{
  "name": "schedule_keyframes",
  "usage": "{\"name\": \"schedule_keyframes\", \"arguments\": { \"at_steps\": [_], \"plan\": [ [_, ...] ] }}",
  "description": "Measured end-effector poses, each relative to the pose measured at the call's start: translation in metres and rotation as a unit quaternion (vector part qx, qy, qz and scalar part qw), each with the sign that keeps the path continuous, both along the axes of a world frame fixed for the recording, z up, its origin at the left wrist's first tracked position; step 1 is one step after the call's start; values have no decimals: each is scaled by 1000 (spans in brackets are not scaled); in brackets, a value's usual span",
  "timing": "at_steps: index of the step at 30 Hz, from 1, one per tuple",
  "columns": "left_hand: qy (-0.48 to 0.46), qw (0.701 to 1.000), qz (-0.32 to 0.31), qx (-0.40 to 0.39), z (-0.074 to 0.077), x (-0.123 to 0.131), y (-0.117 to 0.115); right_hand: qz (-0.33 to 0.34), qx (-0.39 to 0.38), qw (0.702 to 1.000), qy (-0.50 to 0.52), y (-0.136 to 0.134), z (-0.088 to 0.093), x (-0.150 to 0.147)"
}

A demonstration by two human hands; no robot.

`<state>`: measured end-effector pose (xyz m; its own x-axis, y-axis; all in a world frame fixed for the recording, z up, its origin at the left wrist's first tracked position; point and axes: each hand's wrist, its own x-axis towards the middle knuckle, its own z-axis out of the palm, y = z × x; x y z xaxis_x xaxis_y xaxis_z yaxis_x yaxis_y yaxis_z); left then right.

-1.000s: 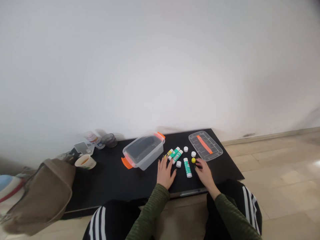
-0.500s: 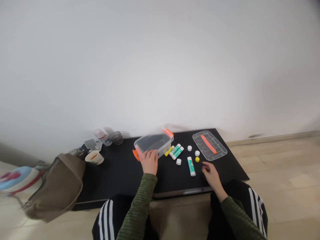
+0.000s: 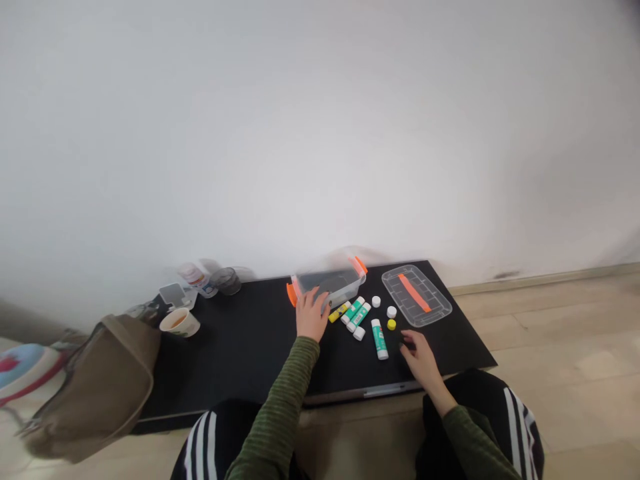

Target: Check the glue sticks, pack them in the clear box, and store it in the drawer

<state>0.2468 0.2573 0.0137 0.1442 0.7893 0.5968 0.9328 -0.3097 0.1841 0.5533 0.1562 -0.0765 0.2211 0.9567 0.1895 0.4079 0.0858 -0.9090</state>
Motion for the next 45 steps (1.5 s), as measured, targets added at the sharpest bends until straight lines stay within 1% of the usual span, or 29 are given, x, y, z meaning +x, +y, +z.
{"name": "schedule_keyframes", "arguments": {
  "at_steps": [5, 9, 11, 13, 14, 16, 18, 20, 21, 23, 25, 27, 29, 31, 35, 38, 41, 45],
  "plan": [
    [13, 998, 47, -29, 2, 6, -17, 34, 7, 999, -28, -5, 6, -2],
    [-5, 996, 77, -35, 7, 2, -29, 59, 25, 995, -80, -7, 7, -3],
    [-19, 995, 98, -23, 9, 0, -37, 48, 45, 990, -126, -3, 8, 2],
    [-33, 993, 114, 4, 10, 3, -48, 15, 65, 981, -184, 5, 11, 11],
    [-36, 993, 111, 15, 9, 7, -54, -5, 69, 974, -214, 9, 12, 17],
    [-33, 997, 69, 16, 3, 22, -70, -43, 58, 961, -266, 17, 14, 27],
    [-13, 1000, -10, -19, -8, 45, -87, -68, 32, 950, -303, 22, 12, 35],
    [10, 994, -83, -73, -24, 73, -101, -86, 13, 940, -329, 25, 8, 39],
    [19, 989, -108, -98, -33, 87, -107, -96, 11, 936, -338, 25, 5, 41],
    [30, 981, -131, -139, -50, 112, -113, -122, 15, 929, -349, 23, 0, 43],
    [31, 977, -128, -169, -64, 129, -113, -140, 22, 925, -352, 21, -3, 45],
    [27, 975, -116, -187, -73, 138, -109, -141, 30, 926, -350, 18, -6, 43],
    [24, 975, -107, -191, -77, 141, -104, -120, 43, 931, -342, 14, -8, 39],
    [23, 977, -105, -185, -78, 141, -98, -92, 61, 937, -331, 9, -9, 30],
    [23, 978, -96, -185, -77, 135, -86, -8, 99, 946, -308, 2, -9, 8],
    [27, 975, -88, -200, -76, 126, -77, 51, 106, 949, -294, 0, -10, -6],
    [32, 975, -83, -203, -76, 113, -72, 77, 92, 946, -302, -1, -13, -14],
    [40, 978, -95, -184, -78, 95, -75, 76, 82, 942, -317, -2, -15, -19]
  ]
}}
